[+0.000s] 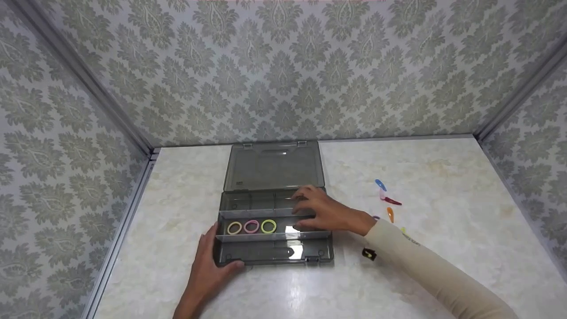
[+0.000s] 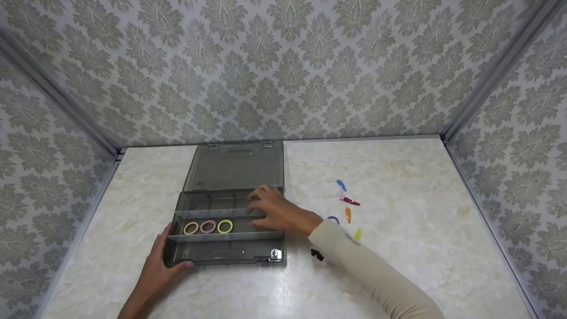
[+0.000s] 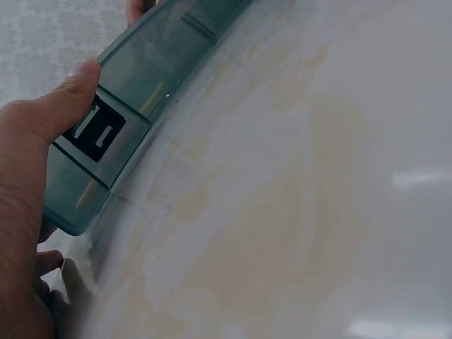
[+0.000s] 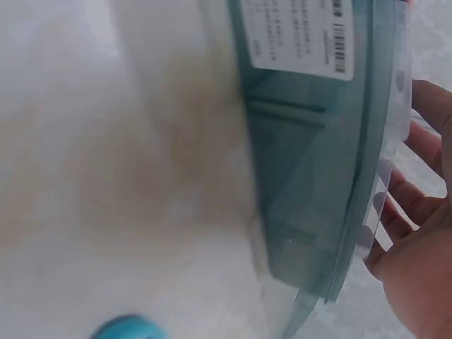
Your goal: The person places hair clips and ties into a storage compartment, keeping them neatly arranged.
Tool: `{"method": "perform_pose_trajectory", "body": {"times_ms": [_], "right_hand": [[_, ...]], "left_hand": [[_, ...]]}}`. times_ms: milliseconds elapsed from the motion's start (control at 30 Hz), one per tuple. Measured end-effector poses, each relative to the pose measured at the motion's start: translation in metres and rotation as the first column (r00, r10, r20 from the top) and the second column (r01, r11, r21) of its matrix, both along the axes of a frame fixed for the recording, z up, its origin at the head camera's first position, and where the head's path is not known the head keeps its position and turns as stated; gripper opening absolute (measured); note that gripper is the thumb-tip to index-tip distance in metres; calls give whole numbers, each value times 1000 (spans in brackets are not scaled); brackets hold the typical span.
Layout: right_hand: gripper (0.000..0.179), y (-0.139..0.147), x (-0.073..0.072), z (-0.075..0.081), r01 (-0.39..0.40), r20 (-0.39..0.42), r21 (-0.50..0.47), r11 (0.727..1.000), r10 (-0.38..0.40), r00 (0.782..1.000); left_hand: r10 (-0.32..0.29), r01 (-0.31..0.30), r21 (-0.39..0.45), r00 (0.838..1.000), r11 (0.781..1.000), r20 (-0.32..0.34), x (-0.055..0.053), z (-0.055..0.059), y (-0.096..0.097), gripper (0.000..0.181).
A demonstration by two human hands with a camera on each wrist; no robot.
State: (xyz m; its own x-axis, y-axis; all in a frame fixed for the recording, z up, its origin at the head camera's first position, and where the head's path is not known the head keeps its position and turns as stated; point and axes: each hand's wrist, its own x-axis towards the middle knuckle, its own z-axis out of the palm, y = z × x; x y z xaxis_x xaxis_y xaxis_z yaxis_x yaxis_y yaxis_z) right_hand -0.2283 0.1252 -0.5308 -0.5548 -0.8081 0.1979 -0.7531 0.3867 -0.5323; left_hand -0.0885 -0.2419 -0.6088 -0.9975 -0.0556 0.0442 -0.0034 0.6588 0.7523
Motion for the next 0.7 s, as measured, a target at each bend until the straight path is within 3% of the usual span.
{"method": "perform_pose_trajectory", "body": {"times_ms": [133,500,700], "right_hand": [[29,14,4,-1,34,-17,-31,999,-34,999],[27,53,15,-13,110,-66,-175,978,-123,990],[37,73,25,-18,189,26,-178,966,-187,982]], "left_hand": [[4,-4,1,1000,1000,18,0,1,1,133],[-2,2,7,1000,1000,-10,1,0,0,131],[5,-5,10,999,1000,36,0,1,0,133]]}}
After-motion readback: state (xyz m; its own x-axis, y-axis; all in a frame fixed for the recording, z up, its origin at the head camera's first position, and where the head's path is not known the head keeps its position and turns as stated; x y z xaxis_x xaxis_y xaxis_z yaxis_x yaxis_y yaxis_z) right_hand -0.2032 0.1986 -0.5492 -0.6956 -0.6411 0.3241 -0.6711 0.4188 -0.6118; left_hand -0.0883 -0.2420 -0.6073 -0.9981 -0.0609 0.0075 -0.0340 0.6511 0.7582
